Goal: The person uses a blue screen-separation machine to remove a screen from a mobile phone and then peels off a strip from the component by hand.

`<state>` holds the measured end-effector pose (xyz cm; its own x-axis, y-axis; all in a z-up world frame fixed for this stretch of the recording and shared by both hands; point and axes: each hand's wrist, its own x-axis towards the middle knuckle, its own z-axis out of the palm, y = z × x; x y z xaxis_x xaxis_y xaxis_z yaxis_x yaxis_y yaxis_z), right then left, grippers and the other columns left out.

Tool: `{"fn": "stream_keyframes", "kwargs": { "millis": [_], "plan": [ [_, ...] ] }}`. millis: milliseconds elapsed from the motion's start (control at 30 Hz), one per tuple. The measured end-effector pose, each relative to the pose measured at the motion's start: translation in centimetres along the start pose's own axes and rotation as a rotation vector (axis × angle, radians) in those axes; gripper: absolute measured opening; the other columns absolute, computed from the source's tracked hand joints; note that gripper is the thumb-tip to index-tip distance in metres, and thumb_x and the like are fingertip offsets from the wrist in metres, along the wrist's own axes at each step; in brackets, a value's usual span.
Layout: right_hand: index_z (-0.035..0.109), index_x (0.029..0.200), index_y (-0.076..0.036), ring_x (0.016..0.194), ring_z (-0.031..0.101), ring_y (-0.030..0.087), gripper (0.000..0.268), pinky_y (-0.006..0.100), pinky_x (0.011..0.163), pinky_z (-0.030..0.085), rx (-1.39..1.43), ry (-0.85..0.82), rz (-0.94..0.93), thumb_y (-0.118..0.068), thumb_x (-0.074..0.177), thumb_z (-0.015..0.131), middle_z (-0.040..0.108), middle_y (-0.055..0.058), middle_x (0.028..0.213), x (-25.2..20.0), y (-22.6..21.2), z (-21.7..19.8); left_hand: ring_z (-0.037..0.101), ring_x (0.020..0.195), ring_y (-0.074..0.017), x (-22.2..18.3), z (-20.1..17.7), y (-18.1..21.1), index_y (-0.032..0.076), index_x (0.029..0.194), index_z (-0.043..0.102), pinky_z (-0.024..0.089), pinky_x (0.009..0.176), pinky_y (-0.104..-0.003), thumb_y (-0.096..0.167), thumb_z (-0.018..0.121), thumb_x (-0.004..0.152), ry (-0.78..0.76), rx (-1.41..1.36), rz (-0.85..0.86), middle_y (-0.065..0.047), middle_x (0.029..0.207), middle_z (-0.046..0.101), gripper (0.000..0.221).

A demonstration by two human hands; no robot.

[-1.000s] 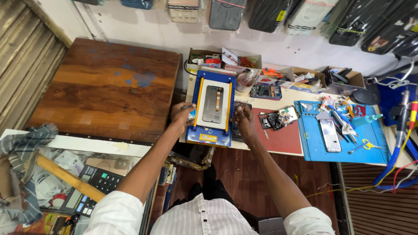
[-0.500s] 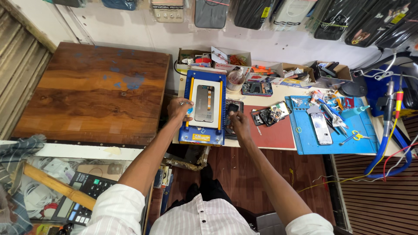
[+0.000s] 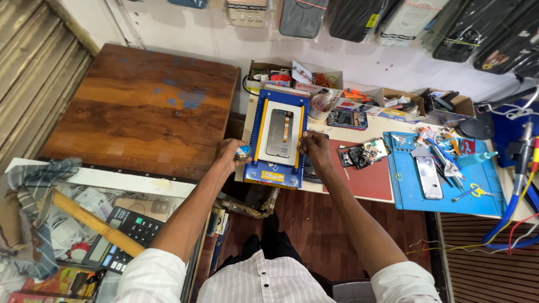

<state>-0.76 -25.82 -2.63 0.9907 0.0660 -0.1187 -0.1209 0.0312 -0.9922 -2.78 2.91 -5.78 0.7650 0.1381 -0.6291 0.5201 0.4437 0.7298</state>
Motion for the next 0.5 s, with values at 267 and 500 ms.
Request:
{"fn": "stream_keyframes", "kwargs": {
  "millis": [267,500],
  "plan": [
    [0.058,0.081,0.0,0.058,0.05,0.011,0.034,0.03,0.065,0.051,-0.039,-0.007,-0.029,-0.024,0.105,0.062,0.048,0.001,0.063,1.1,-0.5,0.3,0.07,0.071,-0.0291,-1.5,-0.8,-0.7,-0.003,0.094,0.071,0.064,0.051,-0.038,0.009,0.072,0.083,0.054,0.014,-0.055,-0.02,0.089,0.07,0.016],
    [0.058,0.08,-0.002,0.057,0.05,0.01,0.031,0.028,0.062,0.048,-0.051,0.006,-0.033,-0.023,0.103,0.062,0.052,0.001,0.063,-0.6,0.3,0.2,0.073,0.072,-0.0257,-2.7,0.7,0.4,0.002,0.094,0.069,0.063,0.049,-0.032,0.014,0.077,0.085,0.057,0.068,0.085,-0.015,0.09,0.071,0.017]
  ]
}}
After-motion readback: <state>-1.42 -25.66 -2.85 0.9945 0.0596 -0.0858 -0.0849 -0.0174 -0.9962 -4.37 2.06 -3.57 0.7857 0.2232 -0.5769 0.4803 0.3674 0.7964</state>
